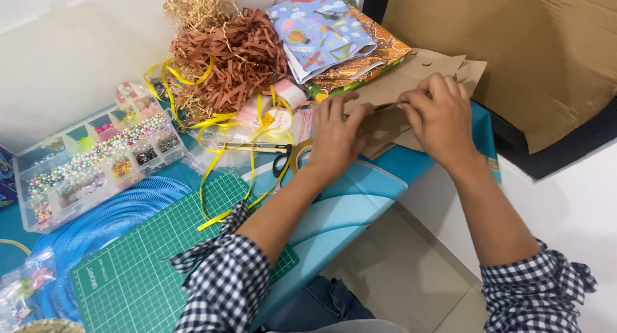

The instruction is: Folding and assembling a small cardboard gift box on a craft table.

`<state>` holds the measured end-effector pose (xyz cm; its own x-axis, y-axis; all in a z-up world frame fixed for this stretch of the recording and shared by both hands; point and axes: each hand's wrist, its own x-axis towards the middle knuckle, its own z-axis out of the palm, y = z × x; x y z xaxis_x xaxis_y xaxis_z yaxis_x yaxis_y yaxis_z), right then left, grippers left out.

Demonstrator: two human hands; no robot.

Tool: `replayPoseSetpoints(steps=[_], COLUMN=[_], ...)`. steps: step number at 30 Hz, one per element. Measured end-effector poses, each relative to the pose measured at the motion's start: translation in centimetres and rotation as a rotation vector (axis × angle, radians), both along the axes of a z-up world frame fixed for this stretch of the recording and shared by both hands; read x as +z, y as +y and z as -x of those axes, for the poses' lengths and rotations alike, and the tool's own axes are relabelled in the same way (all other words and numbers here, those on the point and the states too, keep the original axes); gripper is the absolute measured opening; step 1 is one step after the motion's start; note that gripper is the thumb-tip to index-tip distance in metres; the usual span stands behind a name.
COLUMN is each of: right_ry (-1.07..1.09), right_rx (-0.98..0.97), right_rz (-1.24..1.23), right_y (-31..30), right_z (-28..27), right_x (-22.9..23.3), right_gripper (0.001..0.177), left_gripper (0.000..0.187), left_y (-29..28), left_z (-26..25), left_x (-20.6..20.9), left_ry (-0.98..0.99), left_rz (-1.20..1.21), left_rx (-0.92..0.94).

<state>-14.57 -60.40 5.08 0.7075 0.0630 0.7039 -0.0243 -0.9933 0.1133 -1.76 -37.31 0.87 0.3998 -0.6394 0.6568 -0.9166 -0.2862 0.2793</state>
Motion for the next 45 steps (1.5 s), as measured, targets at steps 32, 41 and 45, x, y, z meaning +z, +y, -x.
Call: replayPoseSetpoints(steps=[32,41,45], right_ry=[0.449,0.193,-0.088], right_rx=[-0.117,-0.186,-0.253], right_rz=[0.266,0.462,0.706], right_y=[4.5,1.4,-0.3], right_z=[-6.7,-7.3,-6.8], right_x=[-7.2,-1.0,2.1], right_gripper=[0.022,0.01,0.013], left_gripper=[0.011,0.009,0.016], left_y=[-6.5,-7.0,-6.3], left_z=[-12.2,-12.7,-10.8], left_x=[0.7,2.7,5.8], left_ry=[-0.28,-0.586,-0.629], left_rz=[0.128,0.246,0.22], left_rx=[0.355,0.343,0.266])
